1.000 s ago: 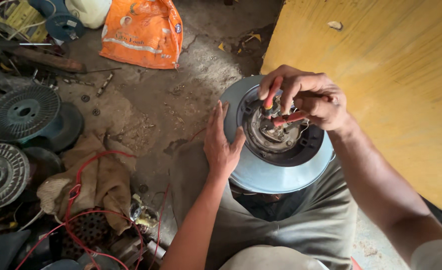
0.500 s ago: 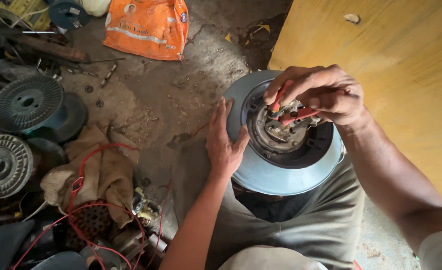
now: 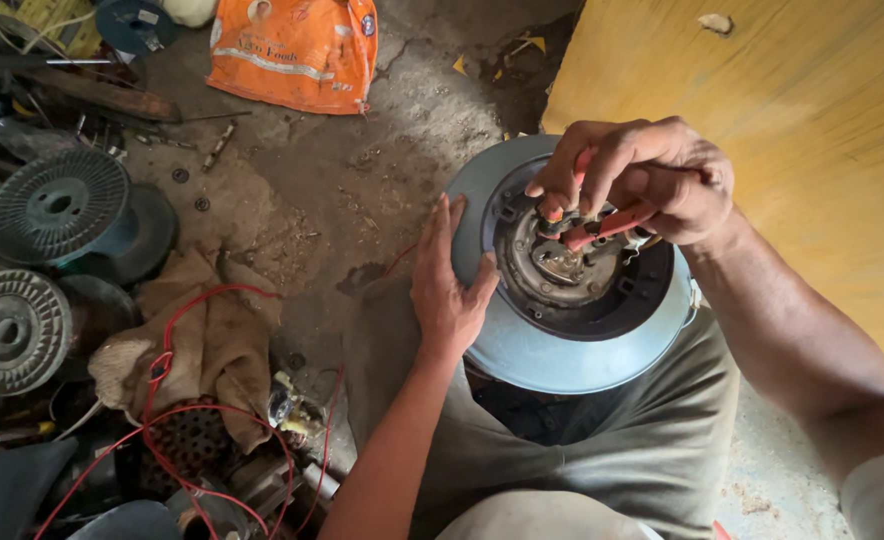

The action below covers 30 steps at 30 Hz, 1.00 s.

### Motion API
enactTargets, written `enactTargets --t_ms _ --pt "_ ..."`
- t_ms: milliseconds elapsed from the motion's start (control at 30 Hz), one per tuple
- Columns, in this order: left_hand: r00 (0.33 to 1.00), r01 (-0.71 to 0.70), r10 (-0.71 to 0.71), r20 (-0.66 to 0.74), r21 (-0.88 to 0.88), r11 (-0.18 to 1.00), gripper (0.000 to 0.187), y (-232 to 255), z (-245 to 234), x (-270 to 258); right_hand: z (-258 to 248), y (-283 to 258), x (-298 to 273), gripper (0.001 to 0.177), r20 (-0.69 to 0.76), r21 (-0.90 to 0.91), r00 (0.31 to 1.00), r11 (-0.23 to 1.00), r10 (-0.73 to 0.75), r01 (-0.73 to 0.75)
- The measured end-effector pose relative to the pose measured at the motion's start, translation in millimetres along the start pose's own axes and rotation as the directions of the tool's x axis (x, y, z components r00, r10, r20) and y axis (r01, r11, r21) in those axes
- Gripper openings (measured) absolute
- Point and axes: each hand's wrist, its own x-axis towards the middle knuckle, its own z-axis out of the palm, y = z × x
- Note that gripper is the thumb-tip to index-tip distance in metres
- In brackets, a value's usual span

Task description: The person uses a multimeter probe to test electrical connections on the terminals of a disassembled electric motor held on their lap. They repeatedly touch the probe to different points and then briefly handle a small yellow-capped bottle.

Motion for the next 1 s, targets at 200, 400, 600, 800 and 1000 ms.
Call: enactTargets --t_ms 200,400,600,800,1000 --pt "1.0 0.014 -0.014 0.0 -0.032 0.999 0.079 1.5 -0.4 0.7 3.2 0.4 1.4 0.016 0.028 0.005 0.999 1.0 -0.026 0.026" --pt "0.999 0.023 -0.023 -0.031 -0.021 1.0 0.08 2.1 1.9 -0.5 13.5 1.5 2.1 0.013 -0.014 -0.046 0.993 0.992 -0.119 0.118" --pt "0.999 -0.008 0.007 -0.035 -0.029 1.0 0.078 -1.2 0.8 -2.7 53.2 3.4 -1.2 0.018 -0.348 -0.27 0.911 0.955 -0.219 0.126" --pt "0.999 0.043 -0.043 -0.009 -0.034 0.999 0.08 0.6 0.0 -7.0 86.9 20.5 -1.2 0.019 -0.559 -0.491 0.727 0.866 -0.398 0.097" --pt "1.0 -0.017 0.017 -0.02 -0.023 1.0 0.08 -4.7 2.0 -3.9 84.0 6.6 -0.4 0.016 -0.481 -0.545 0.814 0.838 -0.326 0.014"
